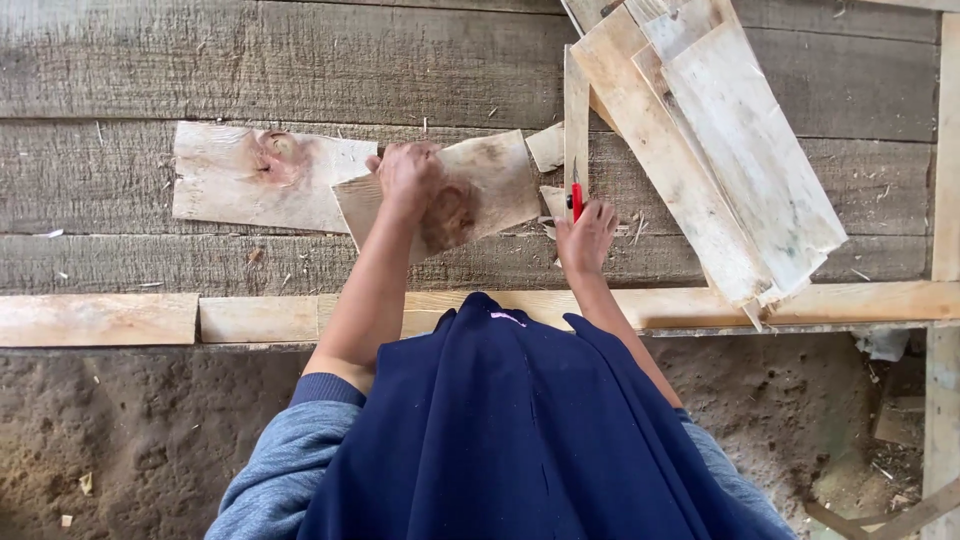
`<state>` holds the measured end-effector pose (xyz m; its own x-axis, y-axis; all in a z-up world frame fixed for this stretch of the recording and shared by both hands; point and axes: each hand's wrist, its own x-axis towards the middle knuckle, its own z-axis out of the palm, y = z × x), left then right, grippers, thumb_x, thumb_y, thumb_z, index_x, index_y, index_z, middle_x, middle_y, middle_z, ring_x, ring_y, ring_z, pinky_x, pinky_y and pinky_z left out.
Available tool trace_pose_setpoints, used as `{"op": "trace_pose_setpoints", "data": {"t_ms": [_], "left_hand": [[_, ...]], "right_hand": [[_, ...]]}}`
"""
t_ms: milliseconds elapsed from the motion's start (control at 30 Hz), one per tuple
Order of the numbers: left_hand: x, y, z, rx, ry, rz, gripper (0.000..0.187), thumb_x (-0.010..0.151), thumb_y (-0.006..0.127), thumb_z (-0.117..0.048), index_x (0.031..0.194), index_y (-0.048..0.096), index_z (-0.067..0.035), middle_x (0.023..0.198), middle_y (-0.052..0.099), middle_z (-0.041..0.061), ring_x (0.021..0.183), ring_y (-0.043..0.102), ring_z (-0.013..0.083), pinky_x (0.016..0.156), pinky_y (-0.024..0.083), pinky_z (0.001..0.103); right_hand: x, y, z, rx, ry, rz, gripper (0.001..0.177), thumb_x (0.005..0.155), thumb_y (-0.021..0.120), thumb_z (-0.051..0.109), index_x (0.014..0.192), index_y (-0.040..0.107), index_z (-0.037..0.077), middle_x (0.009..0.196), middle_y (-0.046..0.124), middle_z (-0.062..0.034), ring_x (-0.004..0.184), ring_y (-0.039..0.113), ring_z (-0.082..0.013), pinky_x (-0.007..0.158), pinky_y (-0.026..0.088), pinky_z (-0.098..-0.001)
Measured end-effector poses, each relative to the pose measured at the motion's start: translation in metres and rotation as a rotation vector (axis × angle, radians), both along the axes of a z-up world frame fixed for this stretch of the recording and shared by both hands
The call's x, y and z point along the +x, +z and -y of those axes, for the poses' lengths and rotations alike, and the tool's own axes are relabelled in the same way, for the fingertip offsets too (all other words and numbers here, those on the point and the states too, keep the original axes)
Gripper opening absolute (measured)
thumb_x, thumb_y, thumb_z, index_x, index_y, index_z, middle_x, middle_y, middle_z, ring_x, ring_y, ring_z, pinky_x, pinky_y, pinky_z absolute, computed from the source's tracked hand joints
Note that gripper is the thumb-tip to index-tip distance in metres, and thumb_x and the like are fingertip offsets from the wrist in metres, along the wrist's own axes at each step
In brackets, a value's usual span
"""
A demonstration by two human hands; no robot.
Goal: Cutting thin wood veneers or sheets using a utility knife on a wooden floor.
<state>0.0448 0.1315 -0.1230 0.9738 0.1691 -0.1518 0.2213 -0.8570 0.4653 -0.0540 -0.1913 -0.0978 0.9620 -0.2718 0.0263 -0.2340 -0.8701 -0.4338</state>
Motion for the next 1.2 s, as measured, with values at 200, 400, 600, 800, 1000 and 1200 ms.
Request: {"op": "trace_pose_setpoints", "data": {"t_ms": [200, 400, 600, 800, 1000, 1200], "left_hand": [[0.009, -0.008, -0.005, 0.146, -0.034, -0.065, 0.028, 0.098, 0.049, -0.057, 0.112, 0.072, -0.051, 0.108, 0.065, -0.002, 0.116, 0.048, 0.0245, 0.111, 0.021, 0.067], [-0.022, 0.096, 0.053, 0.161, -0.162, -0.211, 0.063, 0.097, 0.053, -0.027, 0.159, 0.040, -0.031, 0.170, 0.022, 0.005, 0.155, 0.009, 0.0357, 0.120, -0.010, 0.065], [-0.057, 0.092, 0.088, 0.036, -0.362, -0.178, 0.078, 0.100, 0.057, -0.020, 0.167, 0.018, -0.010, 0.173, -0.001, 0.017, 0.156, -0.009, 0.0455, 0.124, 0.003, 0.067], [-0.059, 0.019, 0.072, -0.106, -0.438, 0.028, 0.080, 0.099, 0.053, -0.014, 0.168, 0.014, -0.013, 0.174, 0.005, 0.012, 0.156, -0.004, 0.0455, 0.121, 0.005, 0.069], [-0.062, 0.037, 0.074, -0.006, -0.497, -0.027, 0.085, 0.097, 0.066, -0.047, 0.166, 0.025, -0.020, 0.174, 0.006, 0.004, 0.155, -0.009, 0.0455, 0.122, 0.005, 0.070], [-0.062, 0.030, 0.075, 0.042, -0.511, -0.031, 0.101, 0.087, 0.072, -0.060, 0.166, 0.025, -0.018, 0.175, 0.004, 0.000, 0.154, -0.011, 0.0478, 0.120, 0.004, 0.072]], "right_hand": [[0.008, -0.011, 0.014, 0.049, -0.038, 0.014, 0.037, 0.079, 0.072, 0.012, 0.110, 0.053, 0.004, 0.116, 0.049, -0.0170, 0.111, 0.052, -0.0424, 0.090, 0.051, -0.0525], [-0.008, 0.031, -0.015, 0.146, 0.010, 0.076, 0.033, 0.081, 0.070, 0.007, 0.106, 0.050, 0.005, 0.110, 0.049, -0.0161, 0.107, 0.055, -0.0395, 0.084, 0.055, -0.0470], [-0.026, 0.041, -0.056, 0.243, 0.224, 0.035, 0.026, 0.084, 0.071, 0.008, 0.102, 0.052, 0.003, 0.106, 0.053, -0.0195, 0.103, 0.059, -0.0375, 0.081, 0.057, -0.0437], [-0.030, 0.033, -0.080, -0.128, 0.483, 0.152, 0.033, 0.078, 0.084, 0.015, 0.096, 0.058, 0.004, 0.106, 0.058, -0.0141, 0.107, 0.057, -0.0292, 0.091, 0.048, -0.0387], [-0.037, -0.003, -0.080, -0.101, 0.489, 0.182, 0.043, 0.074, 0.087, 0.023, 0.099, 0.057, 0.006, 0.118, 0.053, -0.0136, 0.105, 0.056, -0.0326, 0.088, 0.051, -0.0399], [-0.043, 0.003, -0.077, -0.074, 0.460, 0.167, 0.044, 0.071, 0.088, 0.020, 0.100, 0.057, 0.010, 0.125, 0.056, -0.0106, 0.107, 0.054, -0.0316, 0.087, 0.052, -0.0409]]}}
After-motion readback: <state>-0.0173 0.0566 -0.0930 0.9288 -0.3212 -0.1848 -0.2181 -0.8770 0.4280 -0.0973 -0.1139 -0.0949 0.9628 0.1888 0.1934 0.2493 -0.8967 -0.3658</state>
